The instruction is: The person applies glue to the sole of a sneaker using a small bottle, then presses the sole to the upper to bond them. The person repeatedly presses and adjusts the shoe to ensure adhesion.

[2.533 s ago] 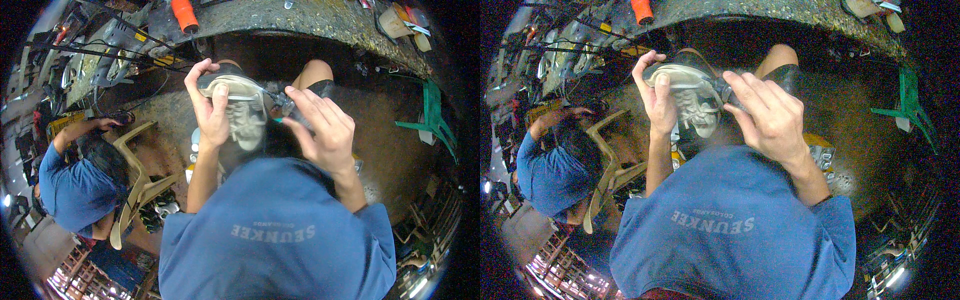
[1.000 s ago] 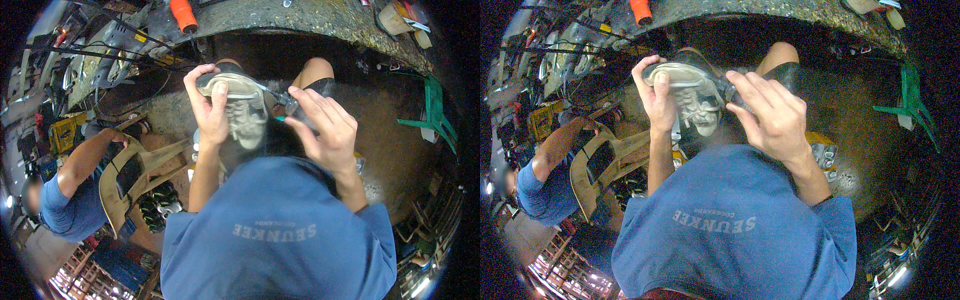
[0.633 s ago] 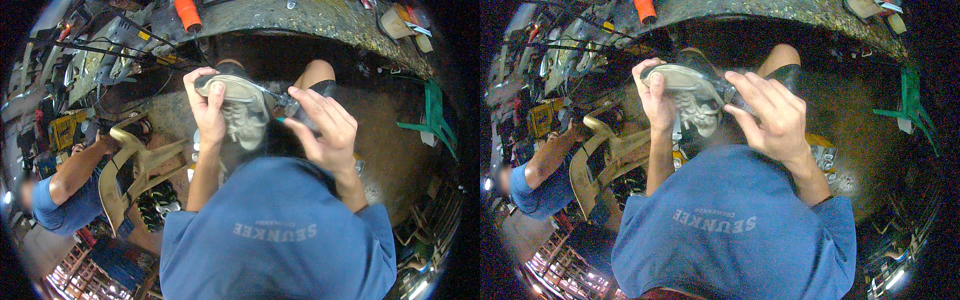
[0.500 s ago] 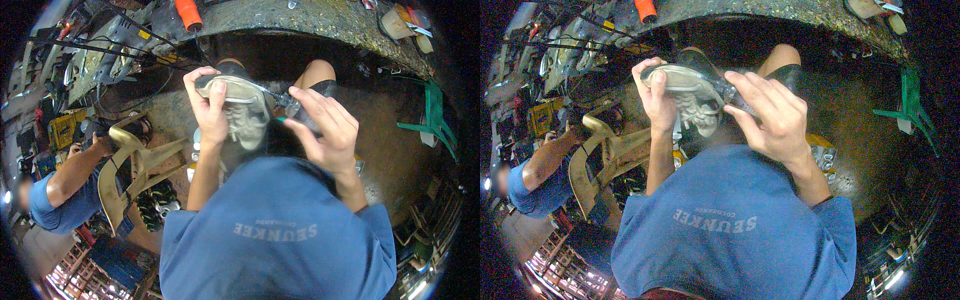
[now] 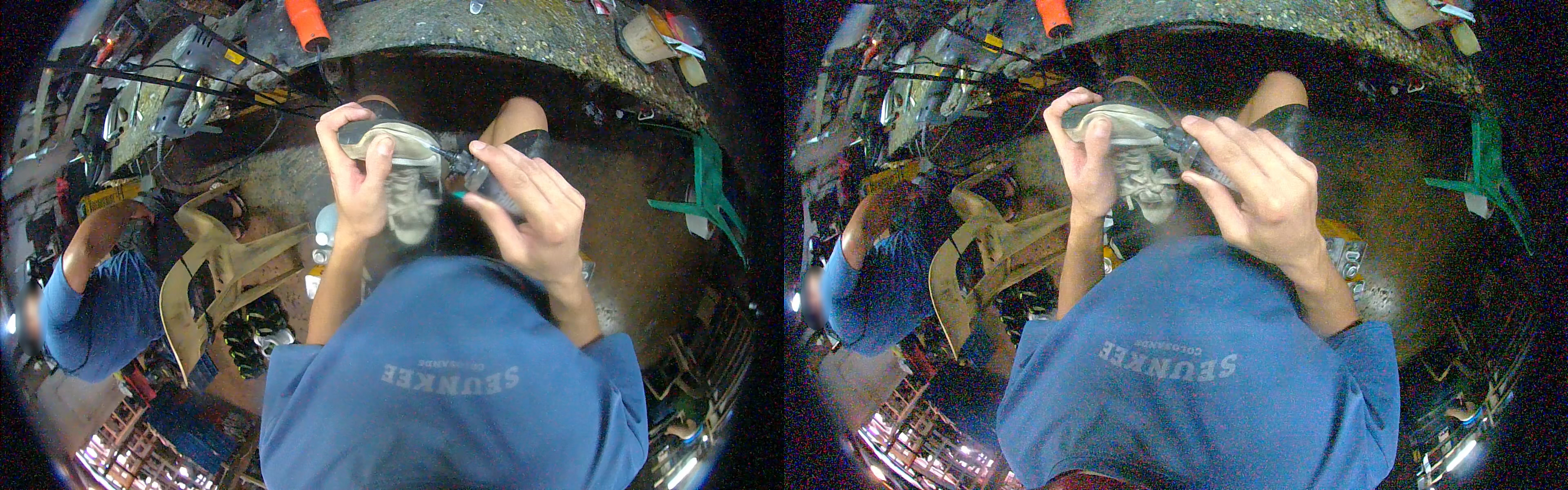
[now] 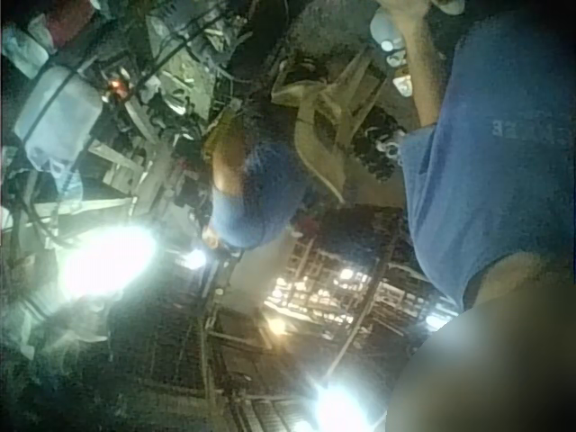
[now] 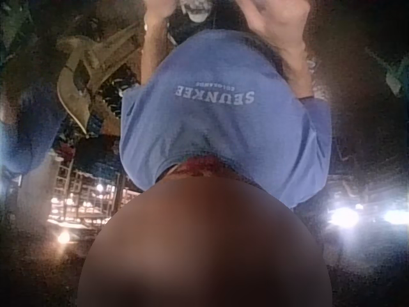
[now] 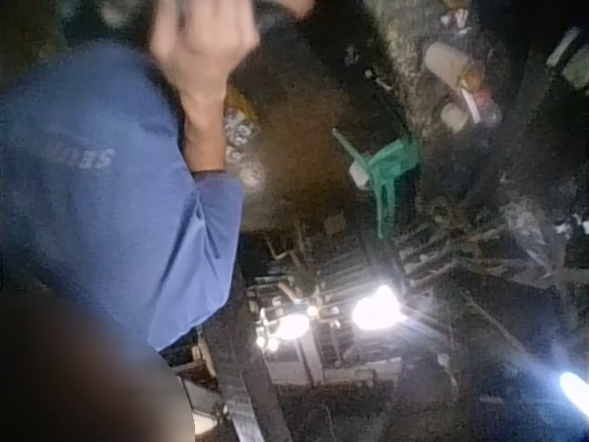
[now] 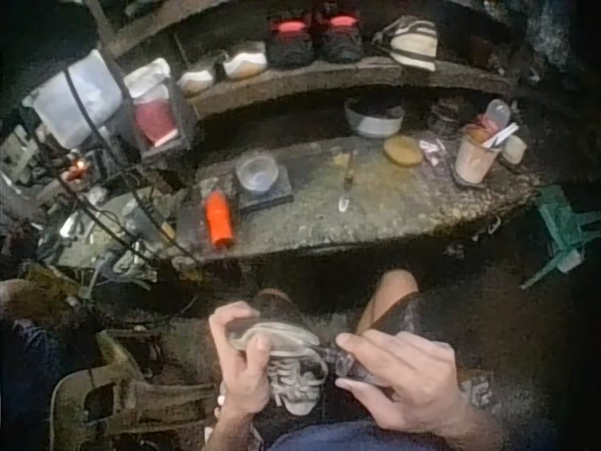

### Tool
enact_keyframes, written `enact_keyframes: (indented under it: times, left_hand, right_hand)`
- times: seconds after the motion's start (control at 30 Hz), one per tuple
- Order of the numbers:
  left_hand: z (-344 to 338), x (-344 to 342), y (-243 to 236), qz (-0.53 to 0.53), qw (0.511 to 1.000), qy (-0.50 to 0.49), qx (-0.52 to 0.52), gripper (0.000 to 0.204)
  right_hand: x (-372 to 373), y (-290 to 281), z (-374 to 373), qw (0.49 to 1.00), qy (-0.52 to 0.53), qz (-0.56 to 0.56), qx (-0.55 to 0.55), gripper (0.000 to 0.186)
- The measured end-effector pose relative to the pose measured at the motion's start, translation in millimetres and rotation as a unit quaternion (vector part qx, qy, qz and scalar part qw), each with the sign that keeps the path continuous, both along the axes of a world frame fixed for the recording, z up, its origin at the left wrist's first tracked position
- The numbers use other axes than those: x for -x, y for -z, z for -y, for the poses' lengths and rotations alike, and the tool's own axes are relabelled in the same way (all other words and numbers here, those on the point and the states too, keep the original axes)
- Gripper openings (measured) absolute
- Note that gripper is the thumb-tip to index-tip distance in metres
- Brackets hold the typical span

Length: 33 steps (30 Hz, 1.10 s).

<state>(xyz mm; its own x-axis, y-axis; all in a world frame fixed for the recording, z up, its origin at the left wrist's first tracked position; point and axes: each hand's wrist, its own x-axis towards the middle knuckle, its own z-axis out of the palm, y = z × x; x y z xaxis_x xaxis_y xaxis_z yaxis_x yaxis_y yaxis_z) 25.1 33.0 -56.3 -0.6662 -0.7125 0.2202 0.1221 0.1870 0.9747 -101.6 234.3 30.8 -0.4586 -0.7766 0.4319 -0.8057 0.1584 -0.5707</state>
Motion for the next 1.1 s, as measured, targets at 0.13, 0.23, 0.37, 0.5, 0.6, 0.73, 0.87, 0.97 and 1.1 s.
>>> enact_keyframes:
  times: [0.13, 0.23, 0.37, 0.5, 0.6, 0.73, 0.87, 0.97, 1.1]
  left_hand:
    - [-2.1, 1.0, -0.6, 0.003, 1.000, 0.001, 0.018, 0.044]
    - [-2.8, 1.5, -0.7, 0.004, 1.000, 0.001, 0.017, 0.044]
    - [-4.0, 2.2, -0.8, 0.001, 1.000, 0.005, 0.009, 0.044]
    - [-5.0, 2.4, -2.0, 0.007, 1.000, 0.008, 0.026, 0.044]
    - [-5.6, 2.6, -2.8, 0.005, 1.000, 0.009, 0.028, 0.044]
    - [-5.5, 2.8, -3.2, 0.004, 0.999, 0.011, 0.031, 0.044]
    - [-5.6, 2.8, -3.9, 0.011, 0.999, 0.010, 0.032, 0.044]
    - [-5.9, 3.3, -4.8, 0.008, 1.000, 0.013, 0.025, 0.044]
    - [-7.1, 3.9, -5.9, 0.007, 0.999, 0.014, 0.030, 0.044]
  right_hand:
    - [0.2, -1.0, -0.1, 1.000, -0.002, -0.006, -0.001, 0.053]
    - [-0.5, -2.4, -1.4, 1.000, -0.001, -0.008, -0.013, 0.055]
    - [-1.5, -3.2, -2.9, 1.000, 0.003, -0.011, -0.024, 0.056]
    - [-1.9, -3.7, -3.8, 0.999, 0.003, -0.021, -0.024, 0.056]
    - [-1.6, -3.6, -4.1, 0.999, 0.000, -0.027, -0.022, 0.055]
    - [-2.0, -3.2, -4.6, 0.999, -0.001, -0.028, -0.022, 0.056]
    - [-2.9, -4.0, -5.5, 1.000, 0.005, -0.015, -0.028, 0.056]
    - [-2.3, -4.4, -4.6, 0.999, 0.002, -0.026, -0.020, 0.056]
    - [-2.9, -5.5, -3.7, 1.000, 0.007, -0.016, -0.009, 0.057]
